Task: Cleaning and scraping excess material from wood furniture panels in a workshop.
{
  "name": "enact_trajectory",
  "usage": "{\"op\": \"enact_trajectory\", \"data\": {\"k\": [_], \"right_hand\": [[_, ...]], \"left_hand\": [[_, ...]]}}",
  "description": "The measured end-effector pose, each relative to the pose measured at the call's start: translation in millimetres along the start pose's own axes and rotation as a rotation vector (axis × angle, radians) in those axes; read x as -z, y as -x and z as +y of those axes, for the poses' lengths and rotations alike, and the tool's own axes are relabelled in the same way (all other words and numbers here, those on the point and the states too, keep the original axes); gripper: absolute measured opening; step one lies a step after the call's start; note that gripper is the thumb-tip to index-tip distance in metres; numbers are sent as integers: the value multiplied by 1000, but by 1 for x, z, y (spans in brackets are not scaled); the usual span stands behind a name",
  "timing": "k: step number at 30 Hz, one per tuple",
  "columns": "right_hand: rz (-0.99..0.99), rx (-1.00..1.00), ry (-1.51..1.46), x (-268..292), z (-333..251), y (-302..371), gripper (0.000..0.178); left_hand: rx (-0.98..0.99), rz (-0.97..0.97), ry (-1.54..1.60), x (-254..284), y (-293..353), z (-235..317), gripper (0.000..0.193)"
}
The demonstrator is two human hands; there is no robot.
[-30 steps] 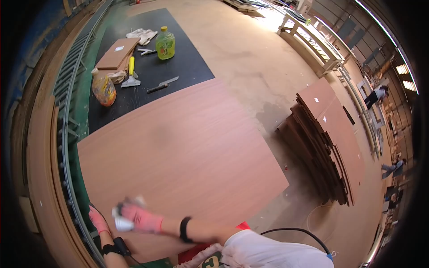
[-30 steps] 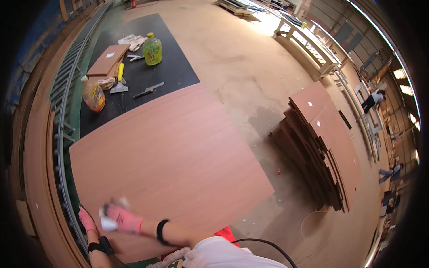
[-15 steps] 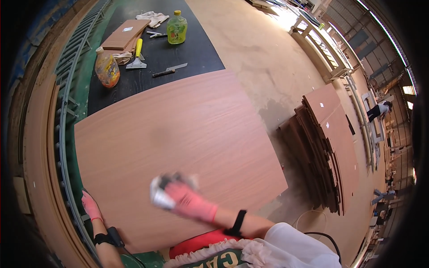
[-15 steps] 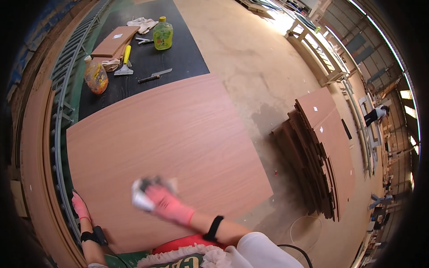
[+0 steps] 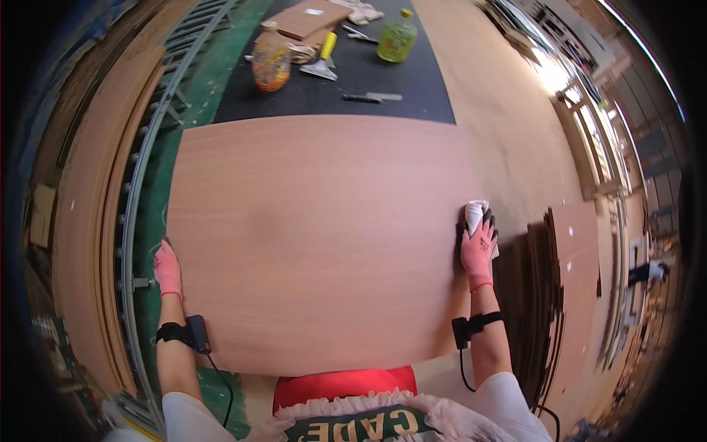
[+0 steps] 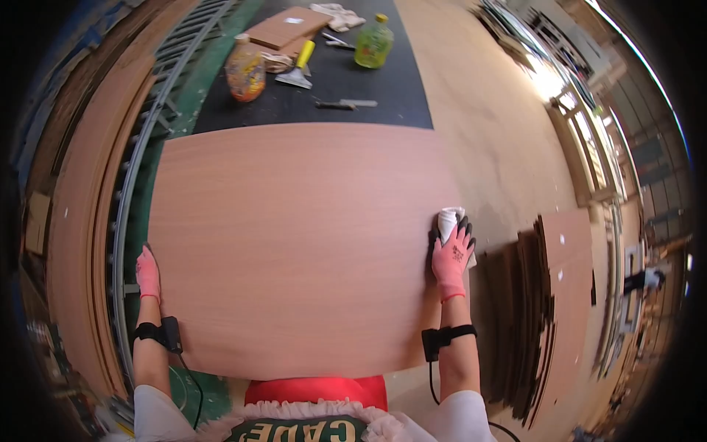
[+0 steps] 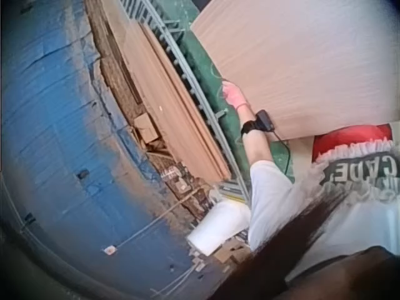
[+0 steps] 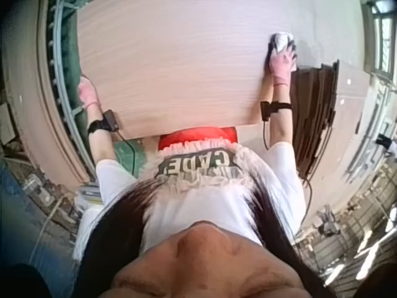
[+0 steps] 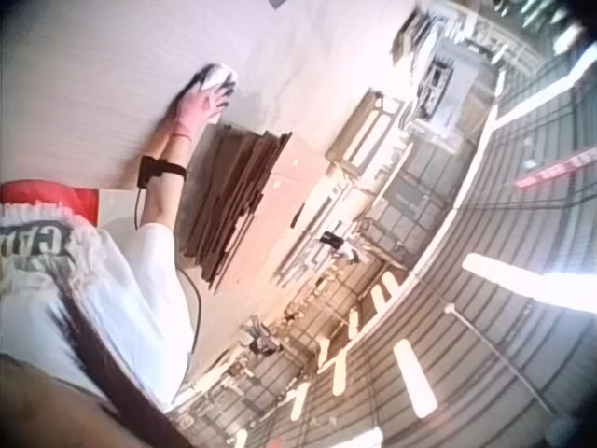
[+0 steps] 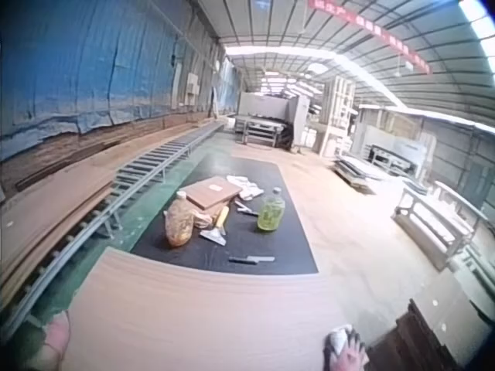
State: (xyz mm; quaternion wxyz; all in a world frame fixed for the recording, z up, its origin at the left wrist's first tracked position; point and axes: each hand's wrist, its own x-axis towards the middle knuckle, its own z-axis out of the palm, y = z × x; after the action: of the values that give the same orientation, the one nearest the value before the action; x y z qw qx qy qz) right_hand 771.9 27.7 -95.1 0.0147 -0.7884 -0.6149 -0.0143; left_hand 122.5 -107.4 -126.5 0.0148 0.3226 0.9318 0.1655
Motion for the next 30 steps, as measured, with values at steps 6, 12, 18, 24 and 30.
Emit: {"op": "enact_trajectory", "data": {"k": [6, 12, 18, 24, 30], "right_hand": [[68, 88, -41, -17, -75, -88, 59], [-87, 515, -80, -17, -245, -110, 64], [-14, 867, -159, -12, -420, -56, 58], [-34, 1081, -173, -17, -553, -18, 60], [-32, 1207, -168, -8, -627, -15, 53]], "left_hand": [[-117, 114, 9, -17, 2, -27, 40], [80, -198, -116, 12, 14, 4, 30], [-198, -126, 73, 43, 44, -70, 40], [97, -104, -283, 49, 172, -174, 37], [218, -10, 502, 54, 160, -128, 35]]}}
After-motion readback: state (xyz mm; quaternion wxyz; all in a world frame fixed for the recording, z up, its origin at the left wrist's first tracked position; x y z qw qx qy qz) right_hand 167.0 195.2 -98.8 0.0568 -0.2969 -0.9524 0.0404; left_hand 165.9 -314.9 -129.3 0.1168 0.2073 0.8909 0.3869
